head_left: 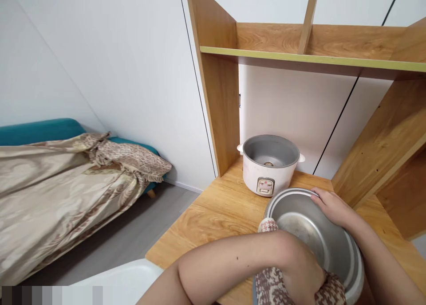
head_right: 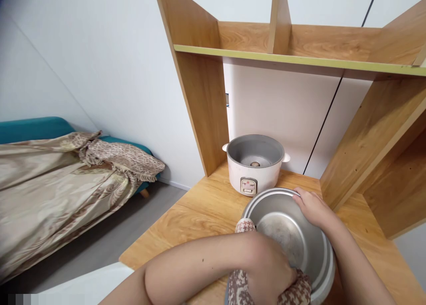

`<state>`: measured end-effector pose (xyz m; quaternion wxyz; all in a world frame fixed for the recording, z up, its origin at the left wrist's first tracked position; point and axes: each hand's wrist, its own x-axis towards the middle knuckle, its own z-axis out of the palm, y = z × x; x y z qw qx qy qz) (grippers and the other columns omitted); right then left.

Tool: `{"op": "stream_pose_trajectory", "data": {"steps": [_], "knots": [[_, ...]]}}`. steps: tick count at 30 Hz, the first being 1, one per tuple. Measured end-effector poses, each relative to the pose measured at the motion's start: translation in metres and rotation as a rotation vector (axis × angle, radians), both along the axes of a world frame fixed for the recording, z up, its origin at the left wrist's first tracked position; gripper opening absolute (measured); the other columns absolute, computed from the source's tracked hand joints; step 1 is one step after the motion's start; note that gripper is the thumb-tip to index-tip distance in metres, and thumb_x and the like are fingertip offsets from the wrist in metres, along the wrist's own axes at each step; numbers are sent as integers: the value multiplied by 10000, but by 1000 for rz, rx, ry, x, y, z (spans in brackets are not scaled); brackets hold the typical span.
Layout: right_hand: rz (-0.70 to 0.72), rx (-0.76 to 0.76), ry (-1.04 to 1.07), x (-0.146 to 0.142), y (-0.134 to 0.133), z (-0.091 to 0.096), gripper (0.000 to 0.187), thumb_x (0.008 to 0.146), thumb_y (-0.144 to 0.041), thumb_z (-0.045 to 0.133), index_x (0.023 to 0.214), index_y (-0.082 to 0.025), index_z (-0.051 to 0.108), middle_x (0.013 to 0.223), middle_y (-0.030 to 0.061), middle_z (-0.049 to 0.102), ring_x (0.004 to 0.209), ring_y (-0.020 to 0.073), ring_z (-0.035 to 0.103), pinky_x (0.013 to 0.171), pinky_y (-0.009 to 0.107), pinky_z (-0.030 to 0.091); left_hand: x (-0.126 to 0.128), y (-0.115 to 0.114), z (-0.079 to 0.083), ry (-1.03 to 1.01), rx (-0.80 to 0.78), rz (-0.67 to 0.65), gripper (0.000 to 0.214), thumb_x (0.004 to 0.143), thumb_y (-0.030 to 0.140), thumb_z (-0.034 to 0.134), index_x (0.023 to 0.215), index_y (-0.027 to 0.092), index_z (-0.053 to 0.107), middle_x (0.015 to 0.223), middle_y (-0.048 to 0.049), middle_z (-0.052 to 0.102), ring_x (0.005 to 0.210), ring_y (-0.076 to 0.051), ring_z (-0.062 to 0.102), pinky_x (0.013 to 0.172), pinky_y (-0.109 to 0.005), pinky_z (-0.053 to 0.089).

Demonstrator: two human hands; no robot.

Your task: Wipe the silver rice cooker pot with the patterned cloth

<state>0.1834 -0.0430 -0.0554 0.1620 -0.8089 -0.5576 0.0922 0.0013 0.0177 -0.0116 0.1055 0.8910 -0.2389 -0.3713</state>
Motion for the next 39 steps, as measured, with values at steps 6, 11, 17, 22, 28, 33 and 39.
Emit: {"op": "stream_pose_trajectory", "data": {"steps": [6, 11, 17, 22, 28, 33, 39], "knots": [[7, 16, 11, 0, 0, 0, 365, 970, -435, 300, 1092, -214, 564, 1054, 98, 686, 1003, 278, 618, 853, 387, 421, 3, -1, -3, 71, 2, -3, 334, 541, 346, 676, 442, 206, 389, 644, -111, 639, 682, -239, 652, 583, -332, 522], [1, 12, 16, 0, -1, 0, 363, 967, -445, 298, 1080, -228, 566, 1043, 86, 686, 988, 278, 618, 832, 387, 426, 2, -1, 0, 34, 11, 12, 237, 555, 335, 678, 534, 189, 492, 716, -110, 661, 680, -230, 641, 560, -323, 514], [-4, -2, 8, -1, 0, 2, 351, 967, -442, 295, 1056, -237, 566, 1016, 83, 689, 972, 276, 626, 817, 385, 429, 0, 0, 1, 30, 66, -30, 512, 621, 394, 655, 993, 44, 681, 950, -185, 706, 739, -248, 658, 614, -343, 511], [0, -6, 4, 0, 1, 1, 377, 969, -444, 285, 1090, -218, 562, 1045, 101, 686, 1000, 285, 620, 846, 397, 425, 1, 0, 0, -9, 56, -12, 539, 628, 411, 655, 1027, 49, 682, 927, -178, 708, 731, -251, 654, 594, -338, 504], [-2, -9, -1, 0, 0, 0, 383, 969, -447, 287, 1106, -216, 560, 1061, 105, 680, 1018, 288, 613, 858, 401, 418, 3, 0, -2, 72, 63, -18, 452, 630, 393, 650, 949, 76, 695, 836, -163, 705, 645, -241, 638, 568, -354, 503], [-5, -12, 3, -1, 0, 3, 378, 968, -444, 282, 1088, -219, 561, 1051, 103, 682, 1004, 286, 613, 843, 395, 418, 3, 1, -2, 51, 36, -27, 434, 648, 373, 628, 944, 60, 682, 777, -149, 704, 612, -225, 634, 569, -339, 506], [-6, -11, 13, -1, 1, 2, 347, 964, -448, 291, 1029, -235, 557, 1007, 82, 680, 973, 277, 614, 822, 385, 418, 3, 2, -1, -49, -4, -68, 493, 659, 399, 618, 970, 21, 676, 847, -165, 703, 641, -203, 623, 582, -302, 499]]}}
